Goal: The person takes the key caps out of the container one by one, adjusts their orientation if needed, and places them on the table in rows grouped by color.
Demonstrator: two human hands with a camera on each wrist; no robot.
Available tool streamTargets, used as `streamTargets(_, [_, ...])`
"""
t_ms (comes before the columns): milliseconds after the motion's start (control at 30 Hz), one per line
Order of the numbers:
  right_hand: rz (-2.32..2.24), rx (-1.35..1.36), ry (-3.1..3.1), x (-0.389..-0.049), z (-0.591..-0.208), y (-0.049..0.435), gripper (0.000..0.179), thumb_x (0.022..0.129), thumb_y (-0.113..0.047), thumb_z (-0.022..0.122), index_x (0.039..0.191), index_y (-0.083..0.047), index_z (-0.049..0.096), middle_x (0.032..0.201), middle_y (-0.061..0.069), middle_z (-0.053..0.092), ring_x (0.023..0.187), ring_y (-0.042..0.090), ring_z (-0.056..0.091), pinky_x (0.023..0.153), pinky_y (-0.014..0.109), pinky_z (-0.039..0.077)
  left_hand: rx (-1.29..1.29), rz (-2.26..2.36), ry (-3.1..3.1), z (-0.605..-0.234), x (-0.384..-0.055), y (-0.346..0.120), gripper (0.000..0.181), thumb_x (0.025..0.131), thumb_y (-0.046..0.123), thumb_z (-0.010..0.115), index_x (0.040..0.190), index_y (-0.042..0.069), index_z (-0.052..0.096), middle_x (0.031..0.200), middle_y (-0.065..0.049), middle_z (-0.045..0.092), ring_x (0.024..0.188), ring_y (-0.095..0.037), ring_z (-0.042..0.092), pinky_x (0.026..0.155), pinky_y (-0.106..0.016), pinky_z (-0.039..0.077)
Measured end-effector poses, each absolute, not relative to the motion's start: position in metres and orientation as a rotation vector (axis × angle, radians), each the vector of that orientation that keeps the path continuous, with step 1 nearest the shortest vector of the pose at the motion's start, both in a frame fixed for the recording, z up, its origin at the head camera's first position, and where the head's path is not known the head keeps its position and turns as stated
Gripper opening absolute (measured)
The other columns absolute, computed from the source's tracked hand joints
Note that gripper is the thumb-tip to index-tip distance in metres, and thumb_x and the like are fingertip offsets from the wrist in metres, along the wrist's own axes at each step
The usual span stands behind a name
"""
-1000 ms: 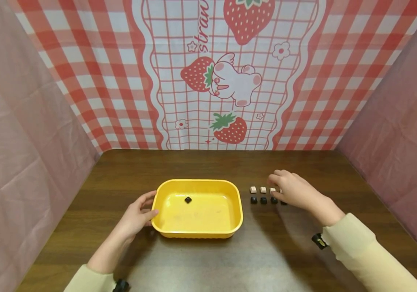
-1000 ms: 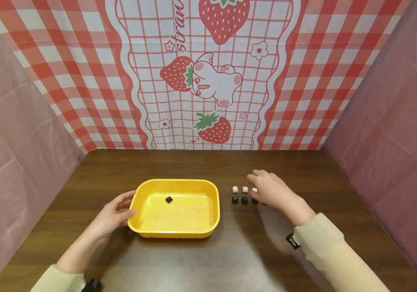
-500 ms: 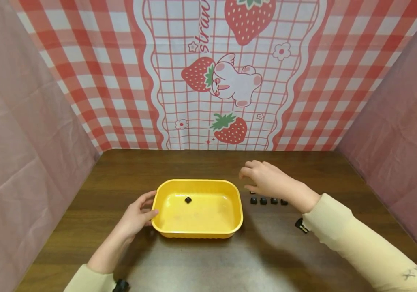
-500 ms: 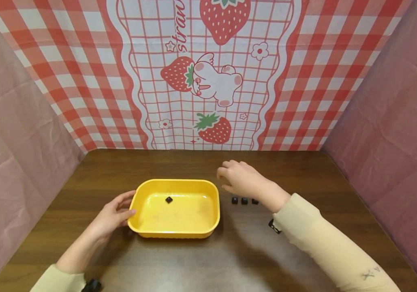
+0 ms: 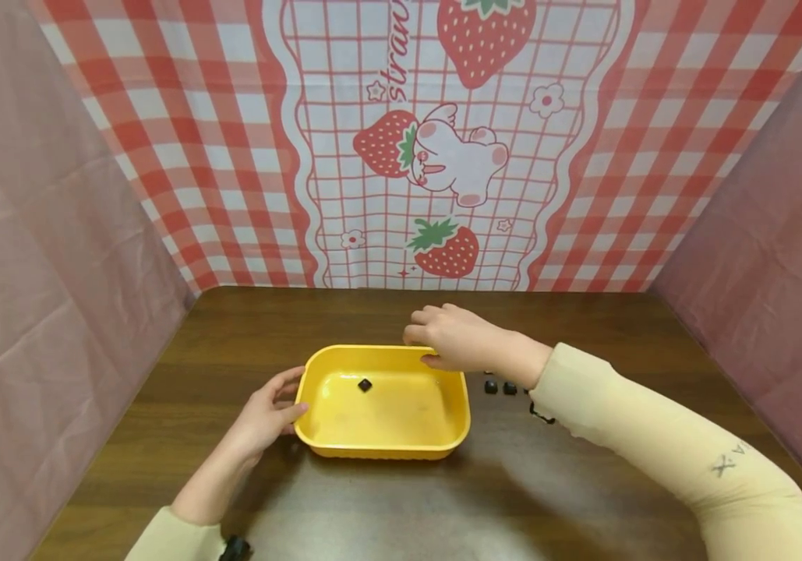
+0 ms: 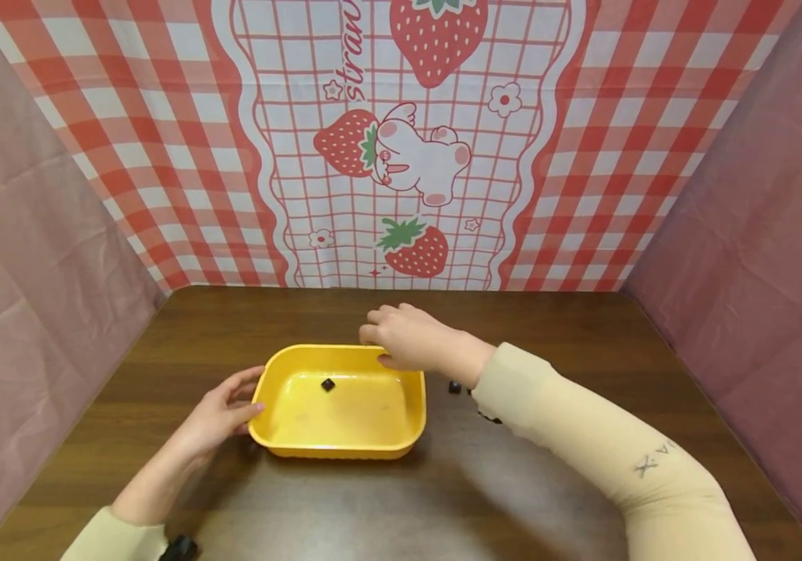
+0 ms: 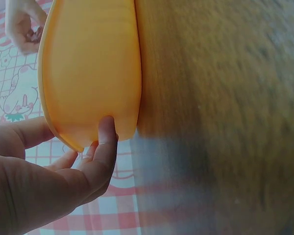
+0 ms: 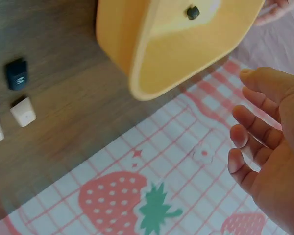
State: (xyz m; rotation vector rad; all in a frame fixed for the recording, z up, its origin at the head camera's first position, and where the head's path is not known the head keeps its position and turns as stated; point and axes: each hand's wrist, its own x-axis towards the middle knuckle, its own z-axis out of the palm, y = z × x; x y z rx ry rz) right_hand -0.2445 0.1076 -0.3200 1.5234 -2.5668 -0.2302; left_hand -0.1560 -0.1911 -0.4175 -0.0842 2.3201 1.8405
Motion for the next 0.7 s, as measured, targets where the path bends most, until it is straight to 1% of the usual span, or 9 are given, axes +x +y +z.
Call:
streamTargets(167, [-0.264,1.621,-2.479,-0.248,-0.326,0.086,0.028,0.083,-0.028,0.072,0.108,-0.019,0.066,0.099,-0.002,0.061,0.093,0.017,0.056,0.071,0.033,0.048,-0.087,1.853,2.317,-0.419,-0.157,-0.191,0.056,0.091,-0.003,0.055,0.143,0.006,0.036,0.134,-0.027,0.045,0.111,-0.038,0.055,0.067,-0.032,0.055])
streamTargets(300, [-0.264,1.678,-2.426,-0.254,-0.335,0.071,0.029,0.081,-0.027,0.073,0.108,-0.018,0.065,0.098,-0.002,0.059,0.092,0.017,0.054,0.070,0.033,0.045,-0.082,1.866,2.312,-0.419,-0.157,-0.192,0.056,0.090,-0.004,0.055,0.143,0.006,0.036,0.134,-0.027,0.045,0.110,-0.038,0.055,0.066,-0.031,0.055])
streamTargets(567, [-0.300,1.794,-2.324,-0.267,-0.361,0.051,0.030,0.082,-0.025,0.071,0.110,-0.018,0.062,0.099,-0.001,0.055,0.090,0.017,0.047,0.067,0.030,0.035,-0.080,1.875,2.311,-0.419,-0.157,-0.192,0.056,0.090,-0.004,0.055,0.142,0.006,0.037,0.134,-0.027,0.046,0.110,-0.037,0.056,0.066,-0.031,0.055])
streamTargets(700, [-0.361,1.819,-2.274,-0.270,-0.374,0.044,0.028,0.081,-0.024,0.070,0.107,-0.019,0.061,0.102,0.000,0.054,0.092,0.018,0.047,0.067,0.031,0.036,-0.082,1.881,2.305,-0.420,-0.158,-0.192,0.056,0.090,-0.004,0.055,0.142,0.006,0.037,0.134,-0.026,0.046,0.110,-0.037,0.056,0.066,-0.031,0.055])
